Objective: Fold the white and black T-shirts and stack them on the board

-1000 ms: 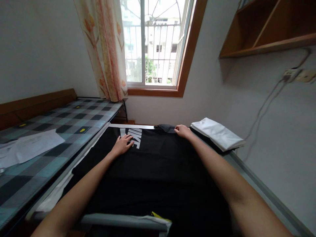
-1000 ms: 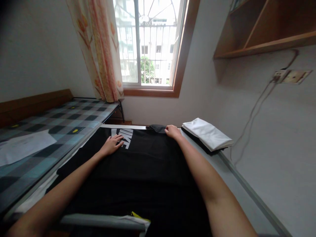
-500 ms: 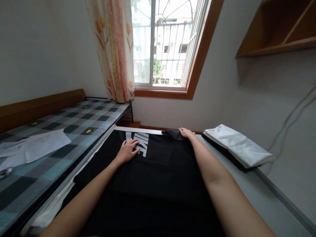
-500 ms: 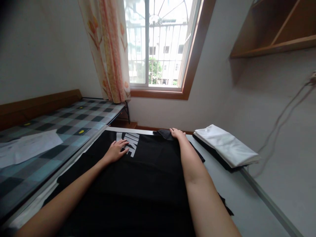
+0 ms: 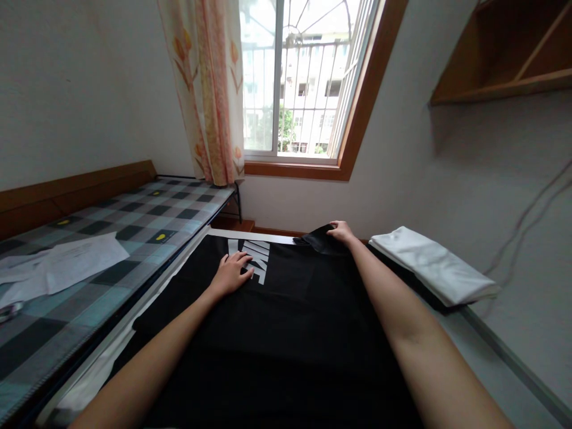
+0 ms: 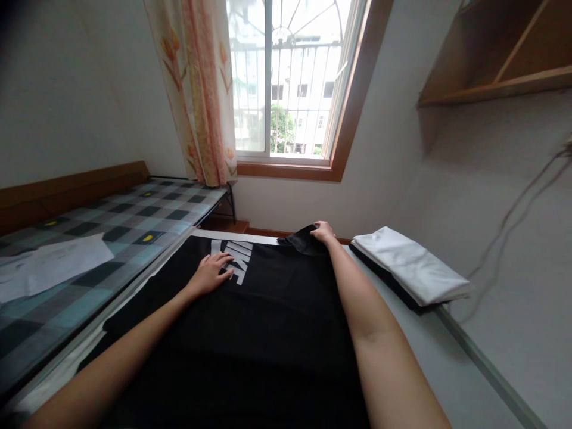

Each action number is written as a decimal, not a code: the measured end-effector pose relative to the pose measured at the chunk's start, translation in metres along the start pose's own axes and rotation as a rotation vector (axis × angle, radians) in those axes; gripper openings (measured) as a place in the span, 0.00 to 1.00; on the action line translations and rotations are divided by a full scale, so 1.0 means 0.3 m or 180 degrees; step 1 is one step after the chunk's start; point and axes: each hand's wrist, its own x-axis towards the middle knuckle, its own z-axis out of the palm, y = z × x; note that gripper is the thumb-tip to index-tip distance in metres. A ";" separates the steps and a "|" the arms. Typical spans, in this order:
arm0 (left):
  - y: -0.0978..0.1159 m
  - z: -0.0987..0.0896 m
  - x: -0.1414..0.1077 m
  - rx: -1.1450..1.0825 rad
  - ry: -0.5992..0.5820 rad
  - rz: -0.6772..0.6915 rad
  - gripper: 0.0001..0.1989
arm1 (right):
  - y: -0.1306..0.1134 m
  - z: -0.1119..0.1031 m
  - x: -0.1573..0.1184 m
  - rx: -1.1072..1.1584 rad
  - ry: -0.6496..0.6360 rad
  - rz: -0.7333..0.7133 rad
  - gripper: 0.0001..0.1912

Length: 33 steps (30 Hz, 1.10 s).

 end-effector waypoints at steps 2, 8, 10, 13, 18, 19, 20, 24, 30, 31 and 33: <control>0.000 -0.002 0.000 -0.0012 0.0005 -0.0002 0.22 | -0.010 -0.035 -0.005 0.0036 -0.0096 -0.0048 0.16; -0.010 0.002 0.005 0.0013 -0.0023 0.0005 0.23 | -0.045 -0.156 -0.123 0.0048 -0.0111 -0.0569 0.09; -0.015 0.006 0.008 0.0037 -0.0010 0.0034 0.23 | -0.042 -0.184 -0.219 0.0042 -0.0365 -0.1064 0.07; -0.019 0.011 0.012 0.0060 0.0001 0.0091 0.23 | -0.013 -0.200 -0.391 -0.0178 -0.1049 -0.1528 0.05; -0.020 0.010 0.008 0.0053 -0.0026 0.0099 0.23 | 0.038 -0.199 -0.597 -0.0789 -0.1488 -0.1731 0.06; -0.019 0.007 0.005 0.0064 -0.0027 0.0102 0.23 | 0.038 -0.202 -0.613 -0.0760 -0.1502 -0.1701 0.06; -0.017 0.004 0.002 0.0092 -0.0014 0.0109 0.22 | 0.035 -0.208 -0.621 -0.0682 -0.1503 -0.1652 0.07; 0.022 -0.010 0.010 0.0222 0.0098 0.0182 0.20 | 0.012 -0.245 -0.592 -0.0516 -0.1304 -0.1282 0.12; 0.228 0.011 0.147 -0.1412 -0.0687 0.0008 0.22 | 0.058 -0.266 -0.498 -0.1055 -0.0193 0.0205 0.21; 0.274 0.020 0.177 -0.1828 -0.0918 -0.0133 0.23 | 0.071 -0.257 -0.487 -0.1032 -0.0115 0.0369 0.24; 0.360 0.039 0.233 -0.2448 -0.1227 -0.0465 0.25 | 0.095 -0.229 -0.469 -0.0808 -0.0043 0.0439 0.26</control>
